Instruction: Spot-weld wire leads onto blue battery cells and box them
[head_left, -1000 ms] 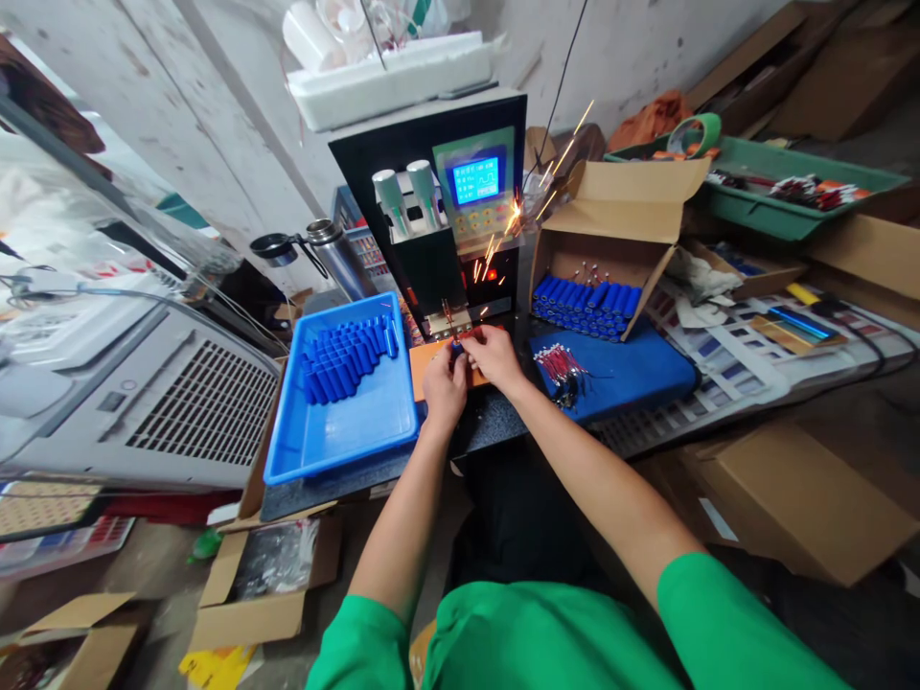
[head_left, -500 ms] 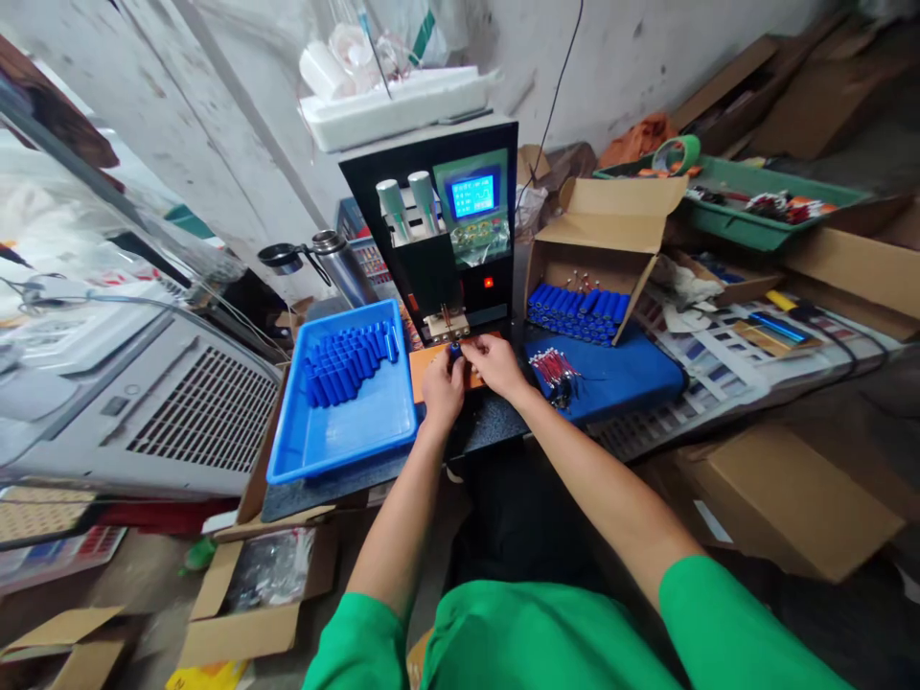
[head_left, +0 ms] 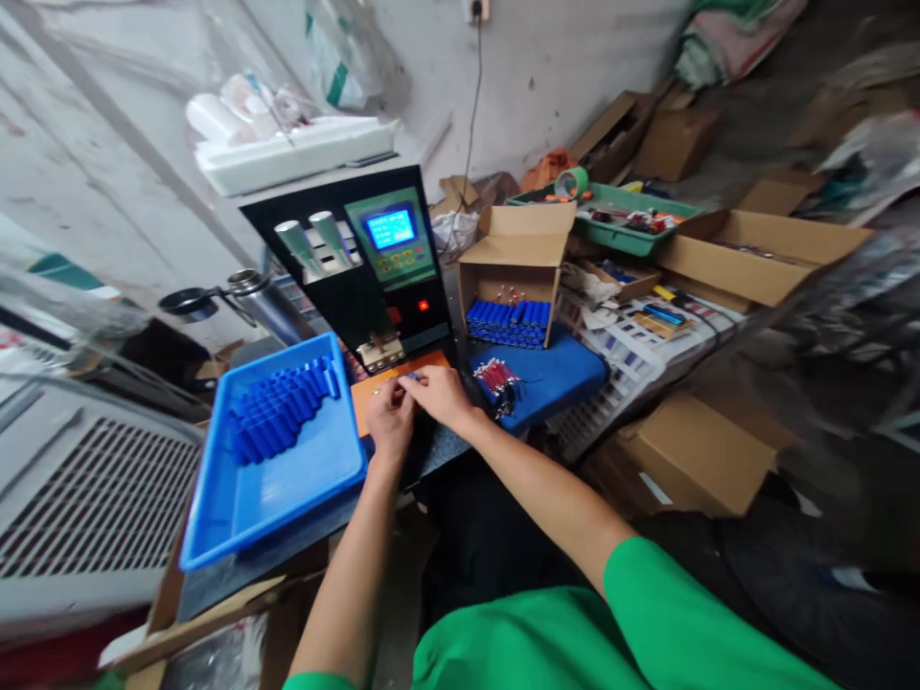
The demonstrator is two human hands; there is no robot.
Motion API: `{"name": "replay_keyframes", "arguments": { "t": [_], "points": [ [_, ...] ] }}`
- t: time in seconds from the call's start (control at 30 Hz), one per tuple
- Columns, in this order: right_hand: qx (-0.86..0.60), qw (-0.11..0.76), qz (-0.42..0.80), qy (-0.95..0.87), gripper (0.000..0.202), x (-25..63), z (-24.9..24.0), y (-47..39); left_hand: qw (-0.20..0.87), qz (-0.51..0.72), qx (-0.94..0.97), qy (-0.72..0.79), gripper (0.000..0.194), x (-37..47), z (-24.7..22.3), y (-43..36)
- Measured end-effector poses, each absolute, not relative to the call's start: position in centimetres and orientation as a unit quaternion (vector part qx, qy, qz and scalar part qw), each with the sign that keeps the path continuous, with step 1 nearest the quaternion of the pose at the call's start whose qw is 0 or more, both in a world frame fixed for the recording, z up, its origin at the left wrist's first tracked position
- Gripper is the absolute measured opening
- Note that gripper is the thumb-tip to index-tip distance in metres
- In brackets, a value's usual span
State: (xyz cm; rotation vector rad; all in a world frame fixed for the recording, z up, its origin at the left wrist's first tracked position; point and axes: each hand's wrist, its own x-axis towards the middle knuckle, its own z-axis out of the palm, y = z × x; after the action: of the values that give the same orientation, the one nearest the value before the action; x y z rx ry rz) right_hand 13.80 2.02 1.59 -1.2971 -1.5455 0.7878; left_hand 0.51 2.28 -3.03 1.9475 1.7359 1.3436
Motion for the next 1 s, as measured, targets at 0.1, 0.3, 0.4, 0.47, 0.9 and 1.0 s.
{"name": "replay_keyframes", "arguments": {
  "t": [0.1, 0.3, 0.4, 0.47, 0.9, 1.0],
  "points": [
    [-0.548, 0.460, 0.303, -0.629, 0.021, 13.9, 1.5, 2.4, 0.073, 0.449, 0.675, 0.581, 0.032, 0.4, -2.9, 2.8],
    [-0.590, 0.487, 0.186, -0.616, 0.026, 18.7, 0.7, 3.9, 0.045, 0.452, 0.689, 0.565, 0.037, 0.4, -2.5, 2.5],
    [-0.629, 0.445, 0.056, -0.636, 0.031, 22.8, 1.5, 5.7, 0.045, 0.435, 0.703, 0.561, 0.033, 0.6, -2.2, 2.1],
    [-0.658, 0.373, -0.005, -0.654, 0.037, 25.2, 2.4, 7.1, 0.039, 0.430, 0.707, 0.560, 0.031, 0.7, -2.1, 2.0],
    [-0.710, 0.022, -0.097, -0.697, 0.039, 28.2, 3.1, 10.2, 0.028, 0.427, 0.725, 0.540, 0.028, 0.3, -2.2, 1.9],
    [-0.720, 0.040, -0.070, -0.689, 0.038, 28.2, 3.6, 10.5, 0.035, 0.430, 0.726, 0.535, 0.027, 0.2, -2.2, 1.9]
  ]
}}
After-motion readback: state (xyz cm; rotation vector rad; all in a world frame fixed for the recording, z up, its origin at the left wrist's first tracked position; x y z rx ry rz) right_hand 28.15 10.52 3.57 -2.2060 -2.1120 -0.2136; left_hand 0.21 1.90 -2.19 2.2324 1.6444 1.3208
